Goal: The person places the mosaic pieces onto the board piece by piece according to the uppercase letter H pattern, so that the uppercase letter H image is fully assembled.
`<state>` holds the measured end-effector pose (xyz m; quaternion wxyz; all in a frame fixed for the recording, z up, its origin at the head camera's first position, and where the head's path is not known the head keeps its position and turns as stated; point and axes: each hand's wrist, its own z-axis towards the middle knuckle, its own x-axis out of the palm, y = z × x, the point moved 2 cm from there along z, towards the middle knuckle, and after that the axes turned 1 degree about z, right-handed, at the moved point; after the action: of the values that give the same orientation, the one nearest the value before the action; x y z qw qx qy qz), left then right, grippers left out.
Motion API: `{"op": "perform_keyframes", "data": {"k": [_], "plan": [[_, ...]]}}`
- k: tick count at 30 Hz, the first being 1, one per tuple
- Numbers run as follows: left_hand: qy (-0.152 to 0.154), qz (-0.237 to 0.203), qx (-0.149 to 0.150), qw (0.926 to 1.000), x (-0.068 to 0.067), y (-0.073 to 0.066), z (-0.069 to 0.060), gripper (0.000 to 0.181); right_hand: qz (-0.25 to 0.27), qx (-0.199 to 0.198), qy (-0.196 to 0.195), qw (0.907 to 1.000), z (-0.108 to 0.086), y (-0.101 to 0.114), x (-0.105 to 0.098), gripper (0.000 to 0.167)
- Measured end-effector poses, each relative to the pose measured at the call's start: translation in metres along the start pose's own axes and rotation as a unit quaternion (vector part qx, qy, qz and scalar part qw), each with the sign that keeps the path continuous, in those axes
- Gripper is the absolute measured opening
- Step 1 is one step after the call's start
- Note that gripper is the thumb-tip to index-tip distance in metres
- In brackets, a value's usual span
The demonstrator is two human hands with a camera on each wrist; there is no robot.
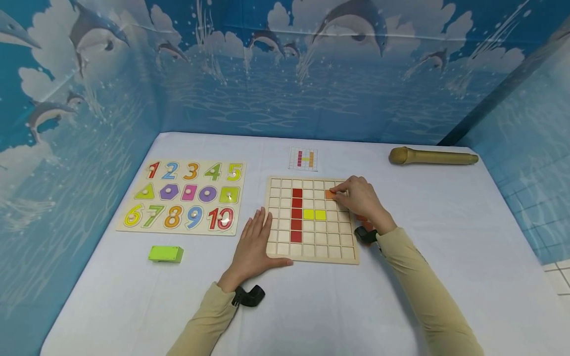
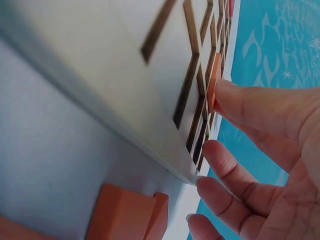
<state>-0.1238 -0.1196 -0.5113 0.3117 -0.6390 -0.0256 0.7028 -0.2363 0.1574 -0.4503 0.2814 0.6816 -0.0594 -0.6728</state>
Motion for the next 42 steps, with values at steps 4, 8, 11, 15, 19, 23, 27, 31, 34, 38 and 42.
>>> {"op": "perform_keyframes", "data": {"k": [4, 8, 11, 15, 19, 23, 27, 31, 34, 38, 42], "plan": [[-0.002, -0.001, 0.003, 1.0, 0.0, 0.0, 0.0, 0.123, 0.01, -0.007, 0.007, 0.9999, -0.001, -0.002, 0.0, 0.024], [-0.005, -0.002, 0.006, 1.0, -0.001, 0.0, 0.0, 0.123, 0.023, -0.01, 0.02, 0.9995, -0.002, -0.004, 0.0, 0.027], [-0.002, -0.001, 0.003, 1.0, 0.0, 0.0, 0.0, 0.122, 0.037, -0.023, 0.02, 0.9989, -0.004, -0.006, 0.001, 0.03], [-0.001, 0.0, 0.002, 1.0, 0.001, 0.001, 0.0, 0.122, 0.073, -0.025, -0.007, 0.997, -0.007, -0.011, -0.001, 0.033], [-0.003, -0.003, 0.003, 1.0, 0.001, 0.001, 0.0, 0.122, 0.104, 0.011, -0.034, 0.9939, -0.011, -0.018, -0.006, 0.037], [0.0, -0.003, 0.0, 1.0, 0.001, 0.001, 0.0, 0.122, 0.115, 0.035, -0.053, 0.9913, -0.015, -0.025, -0.013, 0.041], [0.004, 0.0, -0.003, 1.0, 0.001, 0.002, 0.0, 0.123, 0.114, 0.057, -0.072, 0.9892, -0.02, -0.033, -0.019, 0.043], [0.009, 0.0, -0.007, 0.9999, 0.001, 0.002, 0.0, 0.123, 0.101, 0.075, -0.082, 0.9886, -0.023, -0.041, -0.023, 0.044], [0.012, 0.001, -0.009, 0.9999, 0.001, 0.002, 0.0, 0.123, 0.098, 0.094, -0.076, 0.9879, -0.026, -0.045, -0.025, 0.045], [0.008, 0.002, -0.006, 0.9999, 0.0, 0.002, 0.0, 0.123, 0.1, 0.112, -0.05, 0.9874, -0.03, -0.048, -0.027, 0.044], [-0.004, -0.002, 0.002, 1.0, 0.001, 0.002, -0.001, 0.121, 0.099, 0.116, -0.034, 0.9877, -0.033, -0.05, -0.028, 0.038]]}}
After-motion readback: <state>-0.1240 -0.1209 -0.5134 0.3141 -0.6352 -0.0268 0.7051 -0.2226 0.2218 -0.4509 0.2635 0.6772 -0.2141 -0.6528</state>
